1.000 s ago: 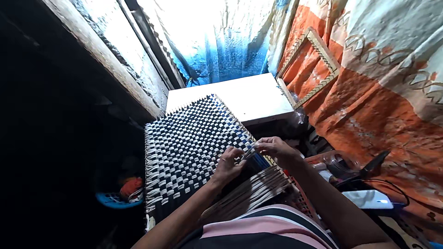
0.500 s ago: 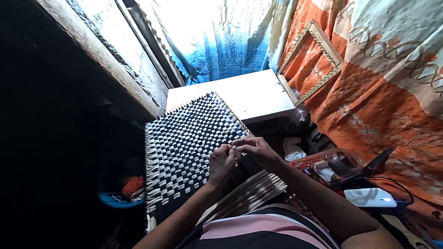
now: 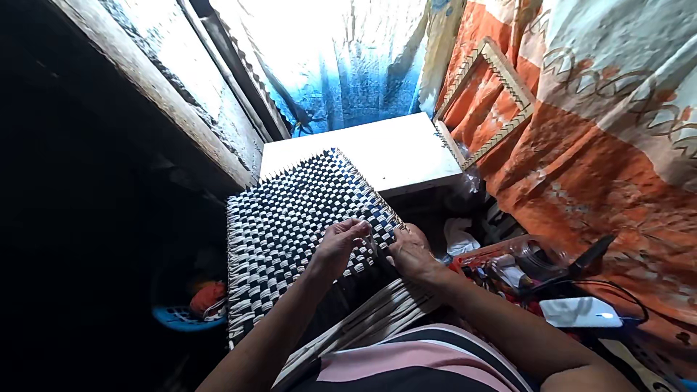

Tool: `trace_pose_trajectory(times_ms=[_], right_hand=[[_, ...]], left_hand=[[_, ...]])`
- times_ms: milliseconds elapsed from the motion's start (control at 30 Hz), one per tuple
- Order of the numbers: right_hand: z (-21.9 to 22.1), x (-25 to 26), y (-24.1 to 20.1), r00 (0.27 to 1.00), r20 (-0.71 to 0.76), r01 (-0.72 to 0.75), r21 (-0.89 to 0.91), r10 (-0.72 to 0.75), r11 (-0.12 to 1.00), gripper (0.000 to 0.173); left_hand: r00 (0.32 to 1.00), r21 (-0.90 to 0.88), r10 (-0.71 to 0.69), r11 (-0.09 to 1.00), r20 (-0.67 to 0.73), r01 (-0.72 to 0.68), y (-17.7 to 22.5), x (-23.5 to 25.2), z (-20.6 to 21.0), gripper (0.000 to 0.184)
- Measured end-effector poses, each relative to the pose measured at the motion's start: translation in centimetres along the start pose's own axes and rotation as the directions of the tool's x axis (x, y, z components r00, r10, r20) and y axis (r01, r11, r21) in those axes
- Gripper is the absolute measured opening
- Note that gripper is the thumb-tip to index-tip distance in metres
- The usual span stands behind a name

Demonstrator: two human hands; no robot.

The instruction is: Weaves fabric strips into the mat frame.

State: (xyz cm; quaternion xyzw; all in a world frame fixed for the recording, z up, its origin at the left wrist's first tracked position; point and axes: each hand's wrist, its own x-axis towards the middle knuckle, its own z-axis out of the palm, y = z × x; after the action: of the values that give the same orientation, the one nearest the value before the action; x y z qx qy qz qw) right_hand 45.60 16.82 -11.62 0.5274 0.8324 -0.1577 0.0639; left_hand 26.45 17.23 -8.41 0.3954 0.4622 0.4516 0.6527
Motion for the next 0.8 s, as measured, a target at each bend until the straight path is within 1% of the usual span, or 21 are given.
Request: trace_pose_trajectory(times_ms=[33, 100, 133, 167, 200, 233, 267, 333, 367, 400, 467, 533, 633, 700, 733, 800], right_hand=[[-0.1, -0.1, -0.1, 1.000, 0.030, 0.009, -0.022, -0.008, 1.000, 0.031], [0.0, 0.0, 0.1, 0.998, 0.050, 0.037, -0.038, -0.035, 0.999, 0.030], [0.1, 0.1, 0.6, 0.998, 0.032, 0.051, -0.001, -0.051, 0.999, 0.029], [0.3, 0.3, 1.2, 0.998, -0.002, 0.061, 0.056, -0.060, 0.997, 0.028], [0.5, 0.4, 1.8, 0.998, -0.033, 0.065, 0.121, -0.061, 0.991, 0.029], [0.6, 0.5, 2.2, 0.997, -0.058, 0.066, 0.183, -0.056, 0.981, 0.029], [0.8, 0.6, 2.6, 0.996, -0.079, 0.065, 0.233, -0.048, 0.970, 0.029], [0.8, 0.7, 2.8, 0.996, -0.091, 0.047, 0.290, -0.022, 0.956, 0.027], [0.8, 0.8, 2.8, 0.997, -0.080, 0.028, 0.311, -0.004, 0.950, 0.026], [0.8, 0.9, 2.7, 0.998, -0.063, 0.003, 0.327, 0.019, 0.945, 0.026], [0.6, 0.9, 2.4, 0.998, -0.043, -0.030, 0.342, 0.047, 0.939, 0.025], [0.4, 0.6, 2.3, 0.999, -0.031, -0.012, 0.311, 0.023, 0.950, 0.024], [0.3, -0.1, 2.1, 0.995, -0.085, 0.072, 0.143, -0.060, 0.987, 0.017], [0.4, -0.4, 1.9, 0.988, -0.133, 0.084, 0.039, -0.078, 0.996, 0.017], [0.5, -0.5, 1.9, 0.985, -0.154, 0.083, 0.018, -0.079, 0.996, 0.017], [0.5, -0.4, 2.1, 0.985, -0.150, 0.088, 0.041, -0.081, 0.995, 0.019]], left_hand=[[0.999, 0.002, 0.043, 0.999, 0.024, -0.043, -0.4, 0.2, 0.0, 0.016], [0.990, -0.054, 0.101, 0.994, 0.103, -0.096, -1.6, 0.6, 0.1, 0.017], [0.984, -0.073, 0.120, 0.991, 0.135, -0.111, -2.2, 0.7, 0.2, 0.018], [0.978, -0.029, 0.145, 0.989, 0.152, -0.142, -2.8, 0.9, 0.3, 0.018], [0.972, 0.086, 0.171, 0.979, 0.161, -0.187, -3.6, 1.1, 0.4, 0.018], [0.967, 0.242, 0.184, 0.944, 0.176, -0.224, -4.4, 1.3, 0.4, 0.019], [0.963, 0.406, 0.184, 0.879, 0.195, -0.250, -5.4, 1.5, 0.3, 0.019], [0.961, 0.687, 0.146, 0.675, 0.234, -0.270, -7.2, 1.6, 0.5, 0.023], [0.961, 0.759, 0.136, 0.591, 0.240, -0.273, -7.9, 1.4, 0.9, 0.024], [0.960, 0.793, 0.149, 0.541, 0.237, -0.280, -8.5, 1.2, 1.3, 0.024], [0.953, 0.809, 0.194, 0.505, 0.231, -0.299, -9.5, 1.2, 1.8, 0.022], [0.938, 0.801, 0.251, 0.495, 0.240, -0.337, -10.5, 1.1, 1.9, 0.022], [0.903, 0.754, 0.356, 0.518, 0.241, -0.405, -11.8, 1.0, 1.5, 0.025], [0.902, 0.730, 0.367, 0.548, 0.229, -0.408, -11.8, 0.9, 1.5, 0.028], [0.906, 0.725, 0.357, 0.559, 0.227, -0.402, -11.7, 0.8, 1.4, 0.030], [0.915, 0.720, 0.335, 0.575, 0.225, -0.388, -11.6, 0.7, 1.3, 0.032]])
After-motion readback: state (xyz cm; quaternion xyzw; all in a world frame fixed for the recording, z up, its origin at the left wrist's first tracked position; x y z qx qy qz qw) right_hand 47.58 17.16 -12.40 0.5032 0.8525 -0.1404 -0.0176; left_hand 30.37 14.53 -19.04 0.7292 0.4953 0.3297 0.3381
